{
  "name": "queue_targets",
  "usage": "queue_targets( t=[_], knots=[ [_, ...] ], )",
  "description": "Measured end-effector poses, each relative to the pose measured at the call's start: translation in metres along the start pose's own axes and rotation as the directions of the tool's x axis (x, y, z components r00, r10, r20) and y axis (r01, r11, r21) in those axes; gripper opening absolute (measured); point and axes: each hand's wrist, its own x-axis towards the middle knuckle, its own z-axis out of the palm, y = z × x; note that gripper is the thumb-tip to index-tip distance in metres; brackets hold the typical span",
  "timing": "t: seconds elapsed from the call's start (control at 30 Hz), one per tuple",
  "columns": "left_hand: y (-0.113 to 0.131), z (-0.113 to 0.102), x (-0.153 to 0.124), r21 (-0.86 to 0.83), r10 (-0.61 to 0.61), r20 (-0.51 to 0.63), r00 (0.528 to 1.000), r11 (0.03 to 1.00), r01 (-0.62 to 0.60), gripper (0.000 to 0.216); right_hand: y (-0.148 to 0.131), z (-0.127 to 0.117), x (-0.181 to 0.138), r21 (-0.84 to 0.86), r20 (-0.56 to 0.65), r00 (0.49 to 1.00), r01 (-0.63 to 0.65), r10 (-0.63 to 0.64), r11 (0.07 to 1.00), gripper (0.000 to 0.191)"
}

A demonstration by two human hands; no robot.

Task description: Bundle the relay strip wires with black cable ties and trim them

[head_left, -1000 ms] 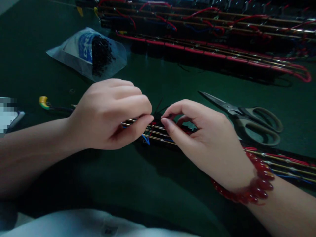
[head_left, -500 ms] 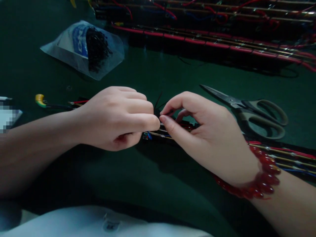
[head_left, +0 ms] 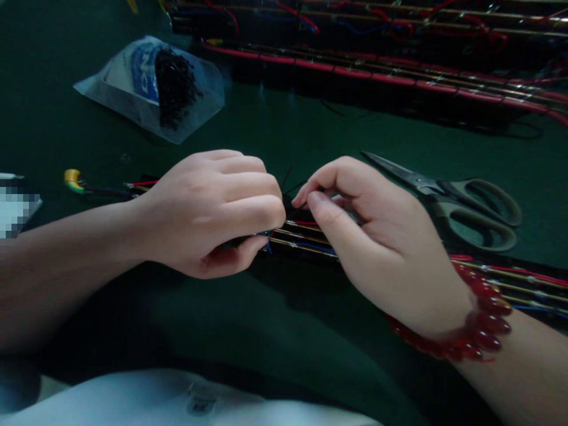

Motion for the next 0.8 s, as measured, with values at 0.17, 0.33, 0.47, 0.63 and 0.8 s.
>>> queue_targets(
  t=[0.17, 0.33, 0.47, 0.63, 0.8],
  knots=[
    [0.012, -0.003, 0.002, 0.195, -0.169, 0.073, 0.983, 0.969, 0.152, 0.053, 0.0, -0.001, -0.002, 0.108, -0.009, 0.999, -0.046, 0.047, 0.993, 0.027],
    [0.014, 0.006, 0.0, 0.065, -0.254, 0.168, 0.952, 0.967, 0.247, 0.062, 0.002, -0.002, -0.002, 0.157, 0.043, 0.997, -0.075, 0.069, 0.985, 0.028],
    [0.008, 0.01, -0.002, -0.031, -0.214, 0.197, 0.957, 0.974, 0.224, 0.052, 0.001, -0.002, -0.001, 0.157, 0.034, 0.997, -0.067, 0.062, 0.985, 0.028],
    [0.009, 0.009, 0.001, -0.081, -0.269, 0.229, 0.936, 0.952, 0.294, 0.041, 0.001, 0.0, 0.001, 0.148, 0.03, 0.998, -0.058, 0.054, 0.987, 0.028],
    [0.01, 0.011, 0.001, -0.13, -0.302, 0.223, 0.927, 0.933, 0.336, 0.037, 0.001, 0.0, 0.001, 0.158, 0.034, 0.997, -0.069, 0.064, 0.985, 0.028]
  ],
)
